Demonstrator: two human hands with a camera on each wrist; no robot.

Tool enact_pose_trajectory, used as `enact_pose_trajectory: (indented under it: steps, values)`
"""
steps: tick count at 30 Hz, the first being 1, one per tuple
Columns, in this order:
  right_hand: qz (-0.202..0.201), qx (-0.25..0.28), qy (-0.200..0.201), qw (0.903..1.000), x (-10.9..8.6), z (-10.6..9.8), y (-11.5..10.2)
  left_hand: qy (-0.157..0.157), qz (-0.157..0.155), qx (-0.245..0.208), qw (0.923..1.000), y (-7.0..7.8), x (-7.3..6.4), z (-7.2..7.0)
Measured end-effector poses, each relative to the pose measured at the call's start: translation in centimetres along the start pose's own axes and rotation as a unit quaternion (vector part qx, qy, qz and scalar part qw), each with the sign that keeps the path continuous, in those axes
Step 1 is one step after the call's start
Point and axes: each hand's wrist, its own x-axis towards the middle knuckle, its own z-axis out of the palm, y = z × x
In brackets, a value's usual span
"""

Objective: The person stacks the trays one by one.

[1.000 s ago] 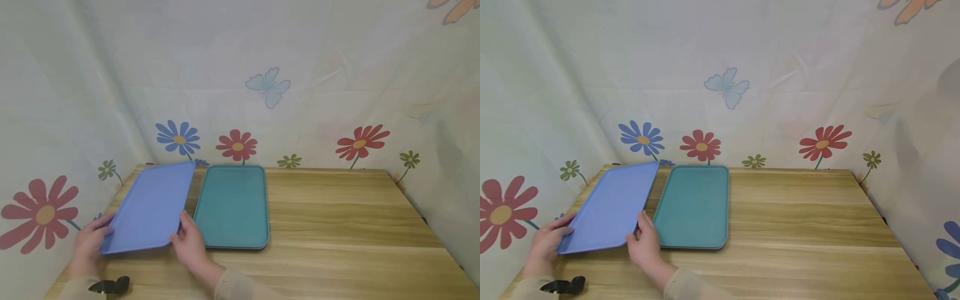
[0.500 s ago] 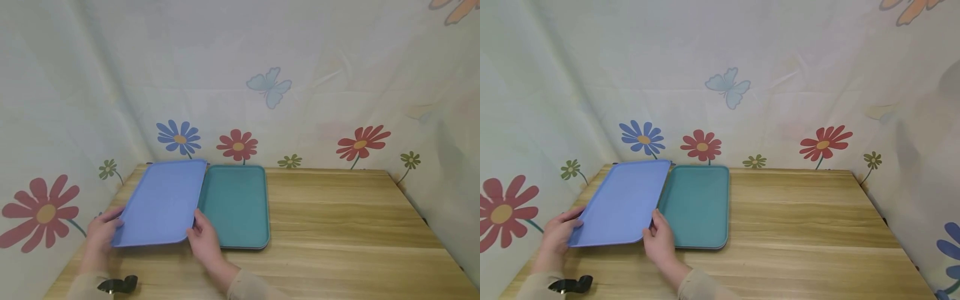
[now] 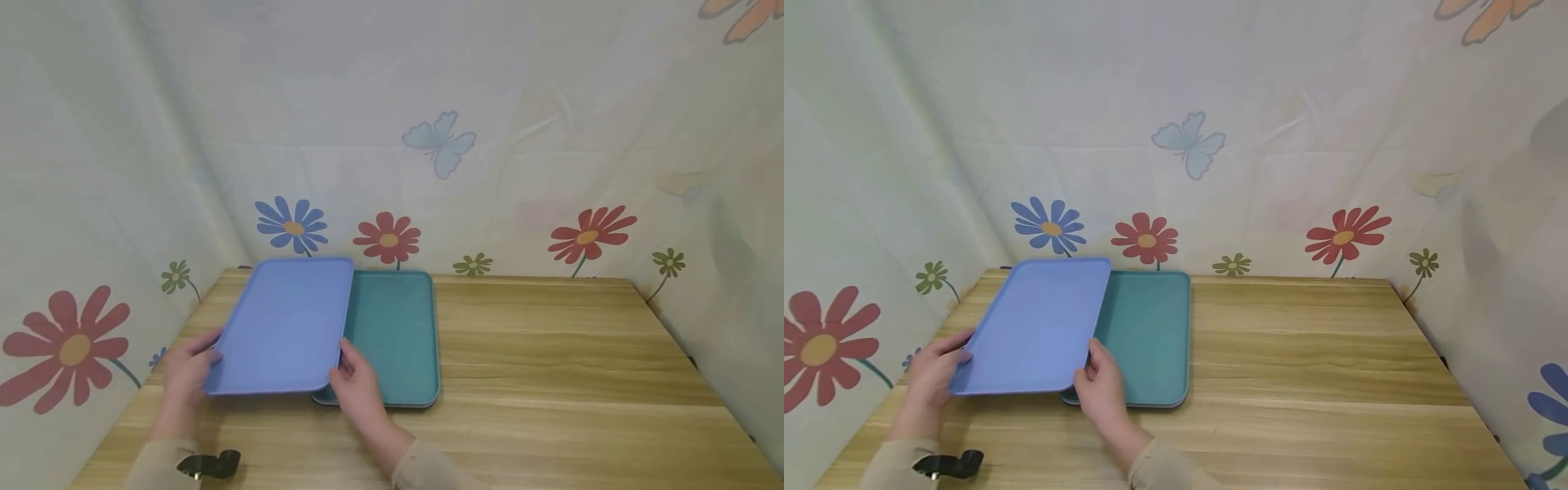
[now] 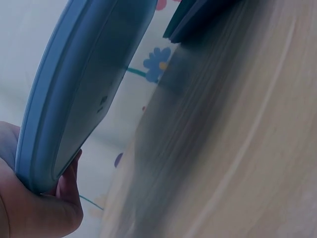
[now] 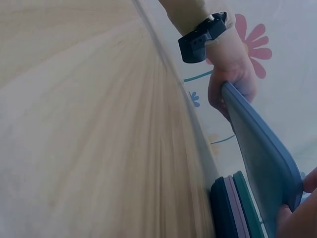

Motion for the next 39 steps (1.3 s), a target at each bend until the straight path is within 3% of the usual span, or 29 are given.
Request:
enact_pose_trajectory:
  steps: [17, 30, 39]
  values:
    - [0.034, -0.013, 0.021, 0.9991, 0.4, -3.6, -0.4, -0.03, -0.001, -0.046, 0.9985, 1.7, -1.6, 3.3]
    - [0.037, -0.047, 0.029, 0.9978, 0.2, -7.3, -1.0, -0.075, 0.01, -0.06, 0.9953, 3.1, -2.8, 5.7]
    - [0.052, -0.063, 0.041, 0.9958, -0.2, -9.6, -1.8, -0.123, 0.011, -0.074, 0.9895, 4.0, -4.1, 7.0]
